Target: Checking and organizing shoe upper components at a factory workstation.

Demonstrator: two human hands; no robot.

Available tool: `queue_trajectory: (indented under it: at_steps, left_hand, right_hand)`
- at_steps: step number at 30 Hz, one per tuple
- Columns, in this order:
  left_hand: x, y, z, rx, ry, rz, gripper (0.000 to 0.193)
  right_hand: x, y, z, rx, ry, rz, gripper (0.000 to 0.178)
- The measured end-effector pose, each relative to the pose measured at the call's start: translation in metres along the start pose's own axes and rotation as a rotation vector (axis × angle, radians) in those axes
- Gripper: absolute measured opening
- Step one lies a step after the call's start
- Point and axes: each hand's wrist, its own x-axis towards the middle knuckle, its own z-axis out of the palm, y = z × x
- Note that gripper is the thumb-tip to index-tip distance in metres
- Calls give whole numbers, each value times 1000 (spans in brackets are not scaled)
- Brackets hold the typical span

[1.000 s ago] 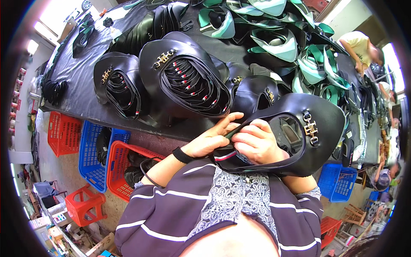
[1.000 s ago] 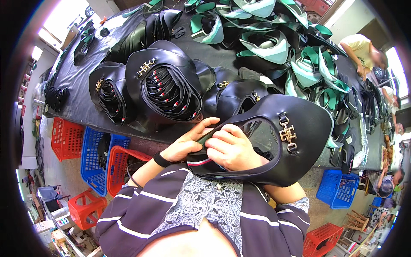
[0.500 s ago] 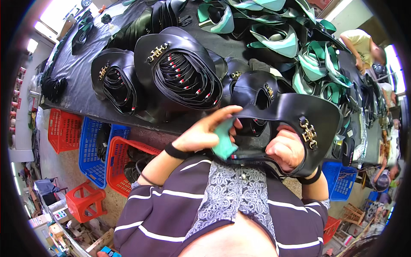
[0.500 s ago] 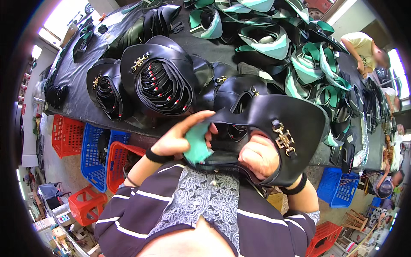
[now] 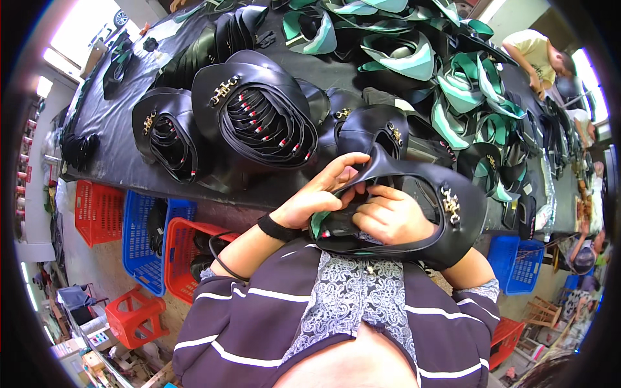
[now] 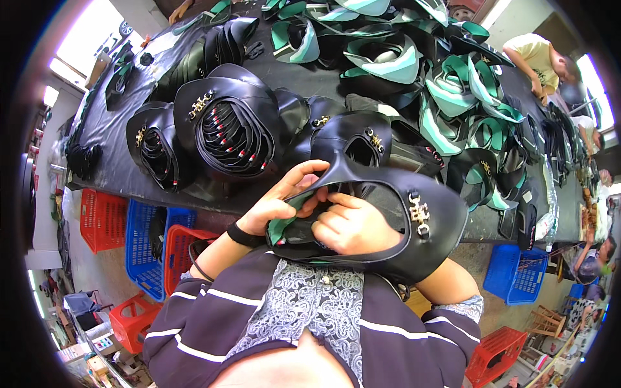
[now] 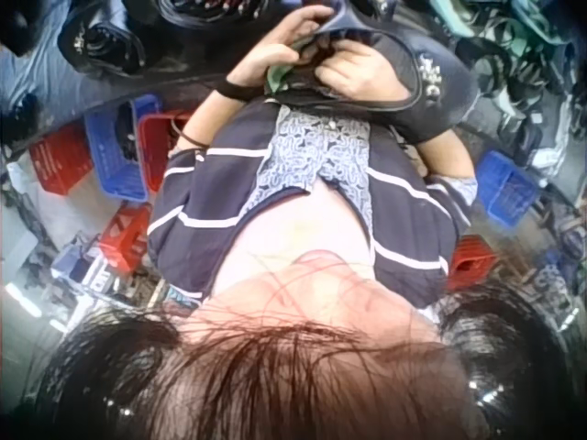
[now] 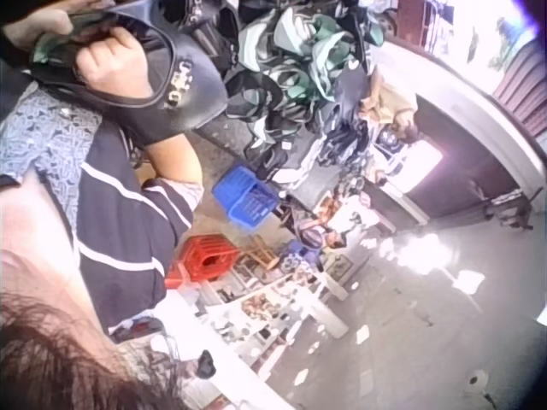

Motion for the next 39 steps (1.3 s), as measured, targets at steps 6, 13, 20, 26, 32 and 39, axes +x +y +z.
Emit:
queue_trajectory:
  at_steps: [6, 13, 20, 26, 32, 39]
  left_hand:
    - [-4, -6, 0, -295, 27, -168, 84]
    - [-1, -5, 4, -421, -87, -278, 77]
    - [-6, -13, 0, -382, -76, -287, 78]
    - [-40, 20, -13, -633, 215, -197, 69]
    - [-27, 21, 2, -547, 516, -108, 65]
    - [-36, 8, -22, -728, 184, -64, 57]
  right_hand:
    - [-14, 17, -33, 278, -333, 116, 19]
    - [-26, 21, -55, 439, -365, 310, 16]
    - [-25, 26, -73, 239, -421, 346, 12]
    - [-84, 68, -87, -2, -662, 480, 10]
    - [-96, 75, -81, -48, -603, 407, 11]
    - [-154, 115, -138, -748, -368, 498, 3]
